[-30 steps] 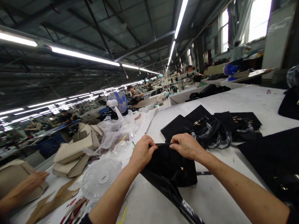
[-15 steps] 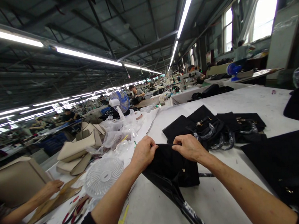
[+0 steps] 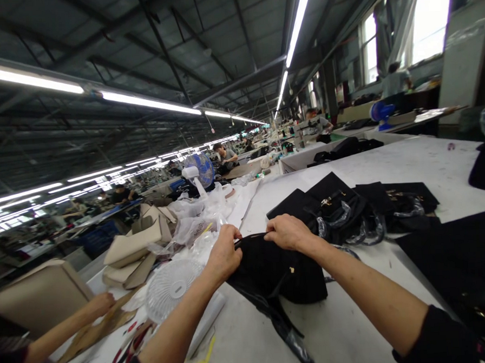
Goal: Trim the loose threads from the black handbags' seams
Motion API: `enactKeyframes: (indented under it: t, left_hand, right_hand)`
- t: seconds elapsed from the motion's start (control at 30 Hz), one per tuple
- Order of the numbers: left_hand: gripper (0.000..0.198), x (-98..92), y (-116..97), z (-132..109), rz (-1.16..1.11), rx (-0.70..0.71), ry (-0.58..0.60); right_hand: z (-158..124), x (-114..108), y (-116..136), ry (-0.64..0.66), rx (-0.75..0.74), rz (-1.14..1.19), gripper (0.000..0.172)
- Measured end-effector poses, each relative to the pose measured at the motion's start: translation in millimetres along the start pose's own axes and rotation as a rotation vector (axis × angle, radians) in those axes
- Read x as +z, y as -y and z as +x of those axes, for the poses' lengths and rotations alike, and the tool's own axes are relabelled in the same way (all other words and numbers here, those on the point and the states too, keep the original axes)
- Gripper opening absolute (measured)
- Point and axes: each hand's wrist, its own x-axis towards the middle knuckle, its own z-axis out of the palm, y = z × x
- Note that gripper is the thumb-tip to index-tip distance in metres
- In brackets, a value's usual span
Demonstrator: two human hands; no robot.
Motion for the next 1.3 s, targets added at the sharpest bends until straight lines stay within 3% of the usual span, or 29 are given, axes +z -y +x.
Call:
enactKeyframes:
  t: [0.53,0.93,1.3]
  left_hand:
    - [0.015,1.1,8.9,0.6,-0.052,0.054,-0.084]
    - [0.013,-4.1,6.8,-11.2,0.100,-0.133,-0.103]
    - [0.013,-3.5,4.8,-11.6,0.138,-0.116,-0.098]
  right_hand:
    - [3.9,2.3,-7.9,-0.008,-0.012,0.062,0.016]
    - [3.9,0.2,-7.8,0.005,0.013,0.054,0.017]
    - [4.0,1.1,-7.2,0.015,0.018,0.043,0.018]
